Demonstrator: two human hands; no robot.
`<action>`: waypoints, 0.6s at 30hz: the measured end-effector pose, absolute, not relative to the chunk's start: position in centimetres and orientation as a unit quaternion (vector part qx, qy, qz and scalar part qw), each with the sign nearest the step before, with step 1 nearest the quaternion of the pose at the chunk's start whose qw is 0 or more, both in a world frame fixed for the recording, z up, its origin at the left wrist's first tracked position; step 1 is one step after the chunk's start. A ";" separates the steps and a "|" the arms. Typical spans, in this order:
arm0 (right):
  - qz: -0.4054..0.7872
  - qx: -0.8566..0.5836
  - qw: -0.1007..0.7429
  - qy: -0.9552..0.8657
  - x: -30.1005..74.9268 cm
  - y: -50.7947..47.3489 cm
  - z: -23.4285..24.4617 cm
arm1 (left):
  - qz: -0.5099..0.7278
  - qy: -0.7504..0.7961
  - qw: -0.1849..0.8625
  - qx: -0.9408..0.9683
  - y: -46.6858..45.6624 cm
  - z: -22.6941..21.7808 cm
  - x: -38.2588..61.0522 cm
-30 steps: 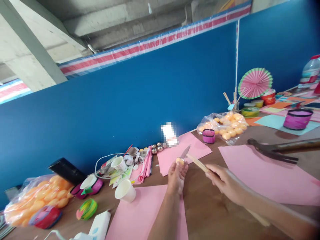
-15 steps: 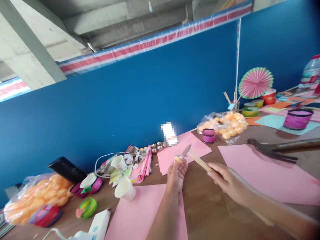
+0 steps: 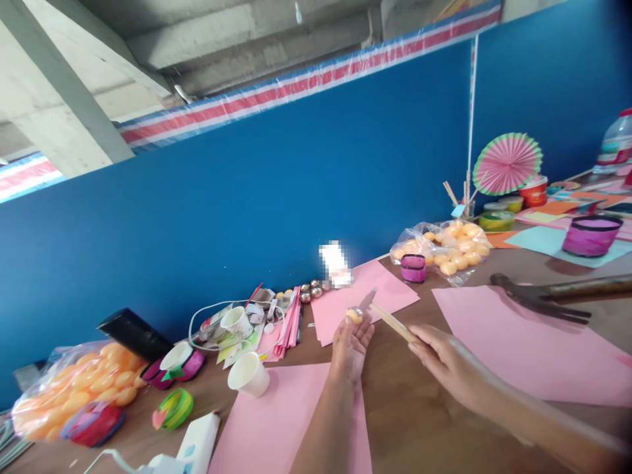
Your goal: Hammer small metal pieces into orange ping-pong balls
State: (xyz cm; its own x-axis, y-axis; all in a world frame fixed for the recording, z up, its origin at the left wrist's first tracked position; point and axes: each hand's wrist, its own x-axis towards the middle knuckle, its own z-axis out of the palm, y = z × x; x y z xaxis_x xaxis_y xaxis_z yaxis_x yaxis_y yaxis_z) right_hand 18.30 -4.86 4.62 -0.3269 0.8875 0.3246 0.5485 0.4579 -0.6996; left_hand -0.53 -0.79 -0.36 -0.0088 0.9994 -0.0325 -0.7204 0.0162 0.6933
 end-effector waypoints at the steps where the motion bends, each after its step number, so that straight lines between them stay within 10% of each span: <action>1: 0.238 -0.458 0.353 -0.780 18.2 -4.7 4.5 | 0.655 0.276 0.658 0.250 -0.8 -0.4 -0.5; 18: 0.231 -0.448 0.358 -0.786 17.4 -4.4 3.7 | 0.640 0.288 0.683 0.200 -0.4 -0.5 -0.4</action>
State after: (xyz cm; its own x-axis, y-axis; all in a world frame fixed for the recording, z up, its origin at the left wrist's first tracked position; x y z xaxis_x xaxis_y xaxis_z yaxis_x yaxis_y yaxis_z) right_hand 17.42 -4.38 3.69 -0.3415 0.8697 0.3563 0.5384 0.4917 -0.6843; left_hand -0.41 -0.42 -0.47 0.0136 0.9904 -0.1373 -0.7598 0.0995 0.6425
